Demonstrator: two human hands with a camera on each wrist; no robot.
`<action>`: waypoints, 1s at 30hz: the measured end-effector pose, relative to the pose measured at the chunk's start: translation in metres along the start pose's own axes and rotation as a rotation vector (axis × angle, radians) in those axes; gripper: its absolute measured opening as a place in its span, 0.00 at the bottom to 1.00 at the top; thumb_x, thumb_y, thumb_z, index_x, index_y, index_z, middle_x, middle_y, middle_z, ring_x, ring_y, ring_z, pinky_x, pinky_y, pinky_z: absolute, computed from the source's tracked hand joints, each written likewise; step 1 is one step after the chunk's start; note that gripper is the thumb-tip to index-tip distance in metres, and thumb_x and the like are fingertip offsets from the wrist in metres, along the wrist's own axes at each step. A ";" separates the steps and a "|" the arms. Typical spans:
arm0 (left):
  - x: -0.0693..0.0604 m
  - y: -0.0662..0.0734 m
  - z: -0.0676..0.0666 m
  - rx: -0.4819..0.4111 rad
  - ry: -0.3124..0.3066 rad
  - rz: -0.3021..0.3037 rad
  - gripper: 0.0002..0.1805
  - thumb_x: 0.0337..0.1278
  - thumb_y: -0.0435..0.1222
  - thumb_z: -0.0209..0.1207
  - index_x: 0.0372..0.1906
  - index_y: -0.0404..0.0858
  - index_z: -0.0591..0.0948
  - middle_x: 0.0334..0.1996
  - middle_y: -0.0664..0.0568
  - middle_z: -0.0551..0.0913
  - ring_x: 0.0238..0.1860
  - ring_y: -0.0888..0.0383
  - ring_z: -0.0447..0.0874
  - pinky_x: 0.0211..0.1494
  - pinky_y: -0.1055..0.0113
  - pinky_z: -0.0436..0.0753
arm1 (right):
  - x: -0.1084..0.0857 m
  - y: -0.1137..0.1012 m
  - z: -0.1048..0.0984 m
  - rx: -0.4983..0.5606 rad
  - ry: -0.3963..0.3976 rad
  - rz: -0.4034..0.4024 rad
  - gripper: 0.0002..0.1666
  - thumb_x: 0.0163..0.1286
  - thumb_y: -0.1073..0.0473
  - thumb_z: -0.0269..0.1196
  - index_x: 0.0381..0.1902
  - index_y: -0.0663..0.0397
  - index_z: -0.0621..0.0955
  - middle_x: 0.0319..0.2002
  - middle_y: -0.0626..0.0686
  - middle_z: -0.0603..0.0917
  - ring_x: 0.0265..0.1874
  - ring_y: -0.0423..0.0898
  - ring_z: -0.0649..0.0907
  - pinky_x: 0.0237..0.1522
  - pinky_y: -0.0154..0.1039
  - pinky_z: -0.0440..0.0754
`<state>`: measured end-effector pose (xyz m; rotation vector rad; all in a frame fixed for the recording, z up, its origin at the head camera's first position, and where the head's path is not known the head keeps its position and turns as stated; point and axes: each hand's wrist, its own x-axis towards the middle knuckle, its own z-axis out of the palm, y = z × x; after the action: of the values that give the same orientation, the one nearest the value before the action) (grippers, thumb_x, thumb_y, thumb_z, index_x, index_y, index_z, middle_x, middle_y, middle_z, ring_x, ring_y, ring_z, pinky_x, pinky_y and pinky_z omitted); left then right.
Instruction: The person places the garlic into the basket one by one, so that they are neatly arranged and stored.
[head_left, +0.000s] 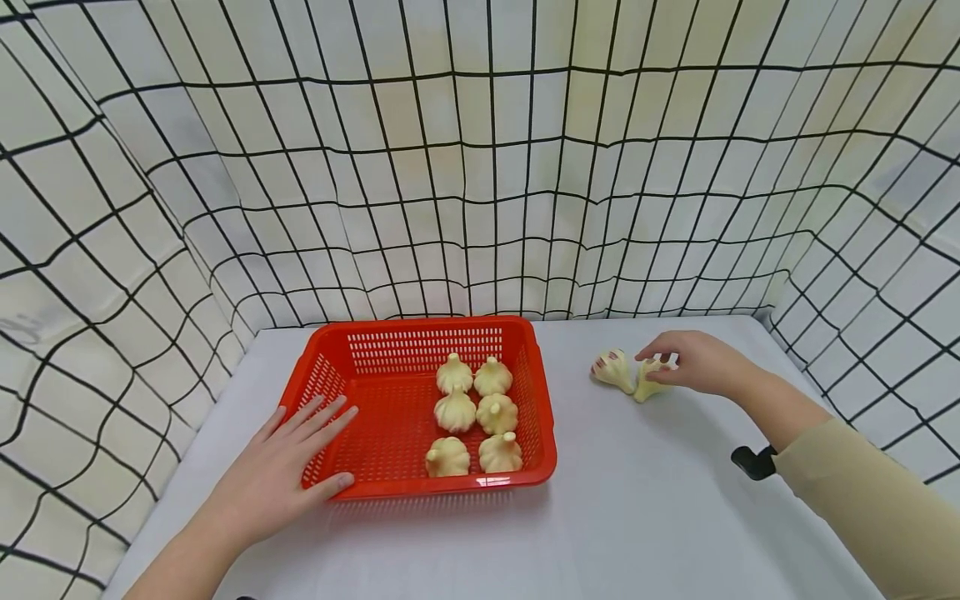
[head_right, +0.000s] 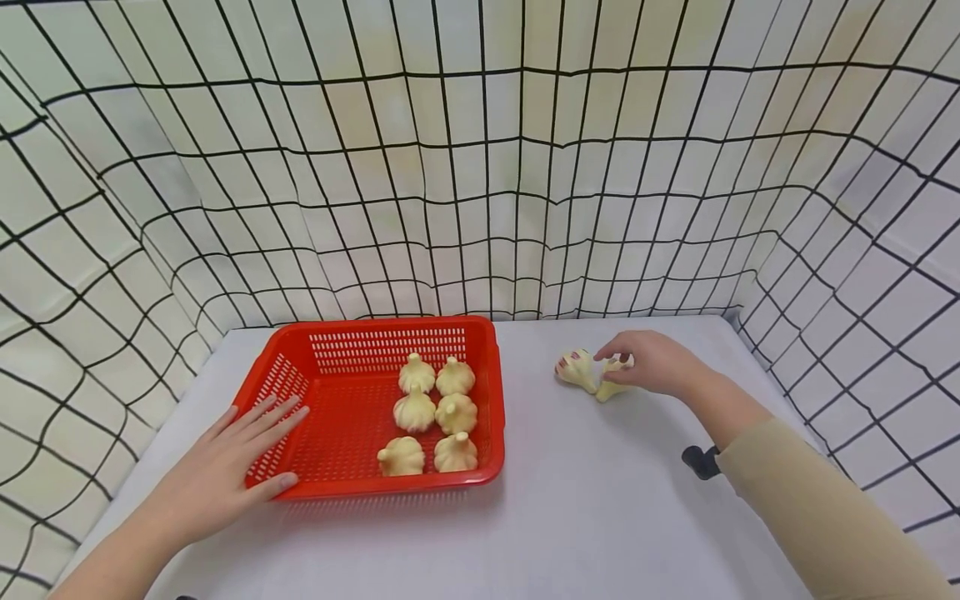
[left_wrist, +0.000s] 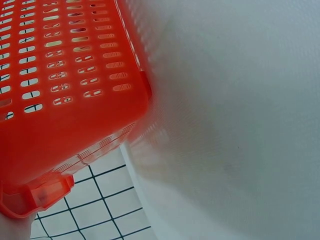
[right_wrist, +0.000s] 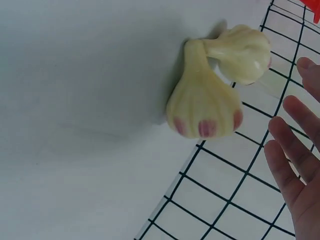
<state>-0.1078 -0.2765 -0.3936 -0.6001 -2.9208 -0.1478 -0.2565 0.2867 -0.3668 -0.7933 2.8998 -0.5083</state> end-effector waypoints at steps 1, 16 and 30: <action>0.000 0.000 0.000 0.002 0.002 0.001 0.44 0.57 0.65 0.58 0.76 0.50 0.65 0.75 0.50 0.63 0.74 0.41 0.57 0.78 0.46 0.40 | 0.000 0.001 0.001 -0.011 0.006 -0.005 0.18 0.63 0.57 0.70 0.52 0.49 0.86 0.49 0.50 0.85 0.41 0.46 0.82 0.45 0.47 0.81; 0.000 -0.001 0.000 0.006 -0.001 0.002 0.44 0.58 0.65 0.58 0.76 0.51 0.64 0.75 0.51 0.62 0.74 0.42 0.57 0.79 0.49 0.37 | 0.008 0.029 0.023 -0.096 -0.057 0.030 0.26 0.61 0.54 0.72 0.58 0.50 0.83 0.60 0.60 0.78 0.54 0.57 0.80 0.54 0.59 0.78; 0.001 -0.001 0.001 0.010 0.007 -0.003 0.45 0.57 0.64 0.59 0.76 0.51 0.64 0.75 0.50 0.64 0.74 0.41 0.58 0.79 0.49 0.36 | 0.008 0.036 0.032 -0.096 -0.041 -0.007 0.22 0.60 0.61 0.72 0.54 0.53 0.84 0.54 0.57 0.80 0.47 0.51 0.81 0.49 0.52 0.82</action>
<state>-0.1089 -0.2772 -0.3947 -0.5929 -2.9137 -0.1346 -0.2751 0.3023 -0.4096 -0.8157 2.9033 -0.3510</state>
